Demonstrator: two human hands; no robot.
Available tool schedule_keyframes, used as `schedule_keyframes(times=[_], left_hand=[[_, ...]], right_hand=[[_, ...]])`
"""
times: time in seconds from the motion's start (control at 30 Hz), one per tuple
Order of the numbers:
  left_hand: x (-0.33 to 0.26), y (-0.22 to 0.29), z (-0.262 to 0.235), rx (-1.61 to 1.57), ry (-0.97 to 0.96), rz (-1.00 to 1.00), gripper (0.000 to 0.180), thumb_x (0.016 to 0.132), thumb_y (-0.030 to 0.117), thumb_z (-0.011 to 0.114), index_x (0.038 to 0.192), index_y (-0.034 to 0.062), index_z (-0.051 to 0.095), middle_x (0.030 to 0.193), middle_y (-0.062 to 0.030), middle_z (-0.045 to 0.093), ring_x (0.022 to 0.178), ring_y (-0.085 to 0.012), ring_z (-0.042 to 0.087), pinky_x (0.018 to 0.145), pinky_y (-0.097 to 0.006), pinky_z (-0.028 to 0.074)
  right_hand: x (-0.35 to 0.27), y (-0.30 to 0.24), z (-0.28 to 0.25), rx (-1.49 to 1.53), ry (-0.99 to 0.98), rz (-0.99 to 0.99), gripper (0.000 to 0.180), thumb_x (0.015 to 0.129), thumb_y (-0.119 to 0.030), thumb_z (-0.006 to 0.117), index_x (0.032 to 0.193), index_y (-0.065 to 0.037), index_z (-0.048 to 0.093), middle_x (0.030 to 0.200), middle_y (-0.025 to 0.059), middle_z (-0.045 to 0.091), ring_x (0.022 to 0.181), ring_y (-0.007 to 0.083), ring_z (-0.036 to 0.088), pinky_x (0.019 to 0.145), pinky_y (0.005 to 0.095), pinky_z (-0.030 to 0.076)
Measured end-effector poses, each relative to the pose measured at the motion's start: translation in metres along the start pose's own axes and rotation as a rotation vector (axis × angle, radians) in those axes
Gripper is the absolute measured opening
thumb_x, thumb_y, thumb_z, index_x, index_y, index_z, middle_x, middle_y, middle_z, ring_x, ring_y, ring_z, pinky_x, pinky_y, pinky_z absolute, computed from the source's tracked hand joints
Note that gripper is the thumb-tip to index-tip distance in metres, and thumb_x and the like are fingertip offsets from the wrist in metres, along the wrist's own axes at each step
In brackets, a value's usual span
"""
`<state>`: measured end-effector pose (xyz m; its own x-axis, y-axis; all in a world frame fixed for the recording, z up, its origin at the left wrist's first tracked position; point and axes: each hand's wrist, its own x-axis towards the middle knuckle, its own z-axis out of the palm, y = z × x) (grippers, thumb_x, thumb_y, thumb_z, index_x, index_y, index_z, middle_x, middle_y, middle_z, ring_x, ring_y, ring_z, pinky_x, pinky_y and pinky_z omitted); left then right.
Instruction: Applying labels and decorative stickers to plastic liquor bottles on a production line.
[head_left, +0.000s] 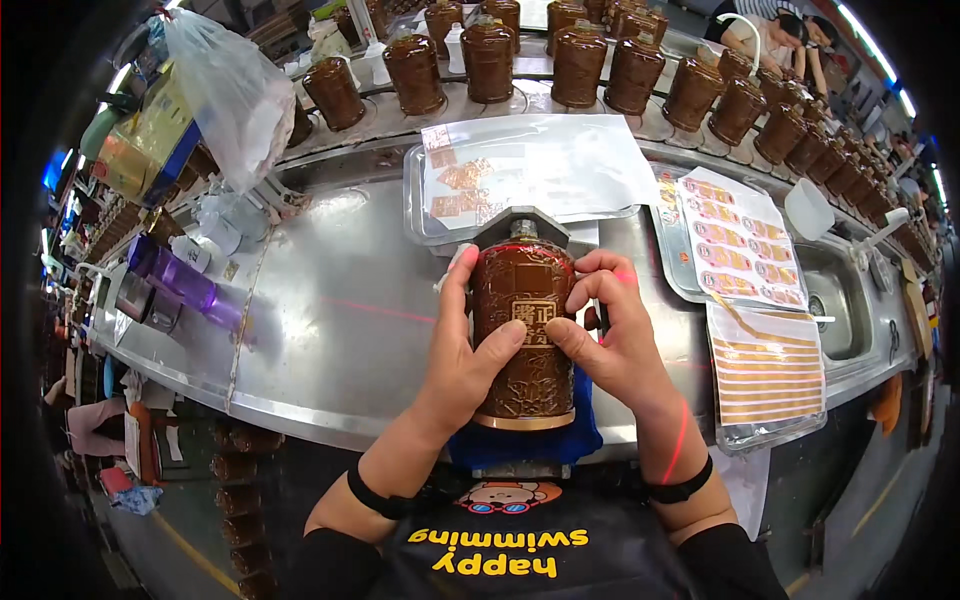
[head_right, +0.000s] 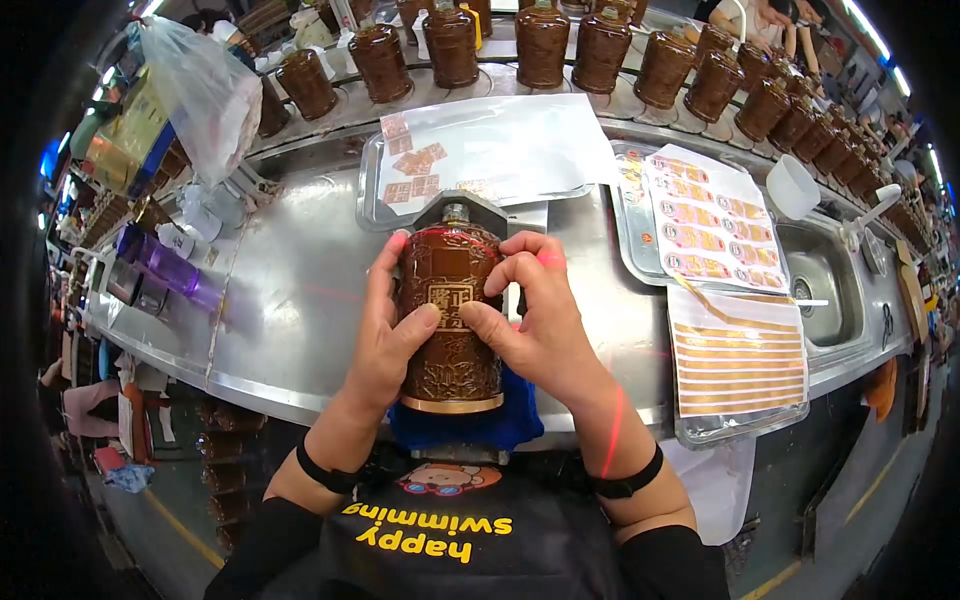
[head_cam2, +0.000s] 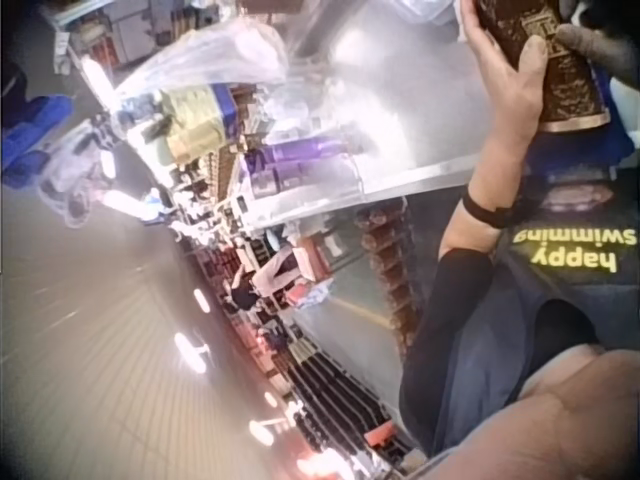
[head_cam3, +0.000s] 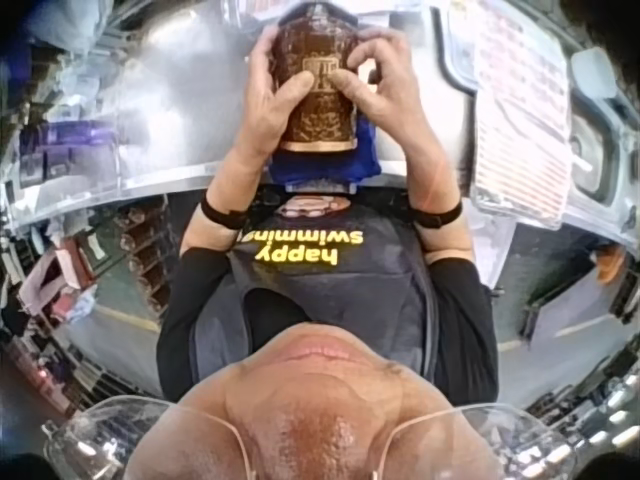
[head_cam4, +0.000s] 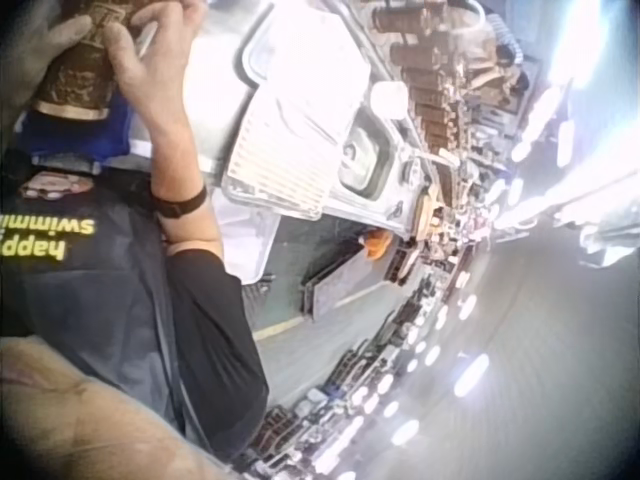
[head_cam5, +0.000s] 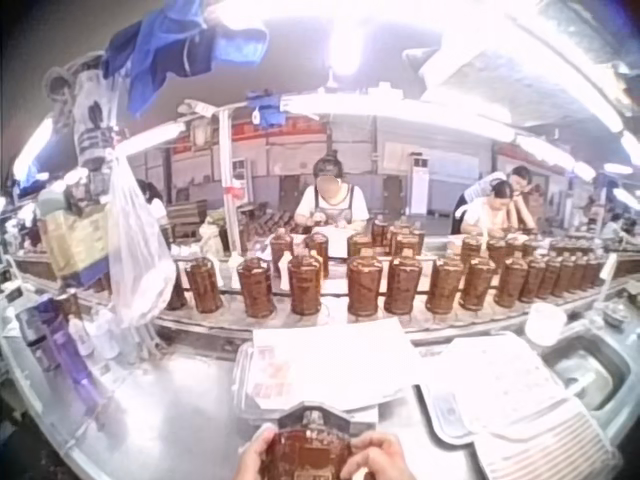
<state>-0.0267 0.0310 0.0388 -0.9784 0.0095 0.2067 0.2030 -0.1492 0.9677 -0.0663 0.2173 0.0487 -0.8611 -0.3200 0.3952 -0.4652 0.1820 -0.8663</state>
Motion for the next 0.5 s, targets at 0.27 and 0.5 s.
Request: schedule_keyframes(times=[0.27, 0.5], left_hand=[[-0.0009, -0.0024, -0.0003, 0.035, 0.008, 0.009, 0.081, 0.091, 0.021, 0.064, 0.150, -0.0057, 0.014, 0.148, -0.0182, 0.027, 0.137, -0.0261, 0.031, 0.114, -0.038, 0.026], [-0.0002, -0.0010, -0.0018, 0.046, 0.012, 0.016, 0.081, 0.091, 0.022, 0.063, 0.149, -0.0060, 0.015, 0.147, -0.0183, 0.029, 0.138, -0.0262, 0.031, 0.114, -0.038, 0.025]], right_hand=[[0.0008, 0.0016, -0.0019, 0.002, -0.012, -0.001, 0.028, 0.080, -0.019, 0.077, 0.091, -0.006, 0.055, 0.116, 0.0174, 0.045, 0.113, 0.0294, 0.045, 0.098, 0.0373, 0.037], [0.0020, 0.0033, -0.0006, 0.003, -0.004, -0.013, 0.026, 0.081, -0.019, 0.075, 0.091, -0.006, 0.055, 0.116, 0.0171, 0.046, 0.113, 0.0297, 0.045, 0.098, 0.0376, 0.037]])
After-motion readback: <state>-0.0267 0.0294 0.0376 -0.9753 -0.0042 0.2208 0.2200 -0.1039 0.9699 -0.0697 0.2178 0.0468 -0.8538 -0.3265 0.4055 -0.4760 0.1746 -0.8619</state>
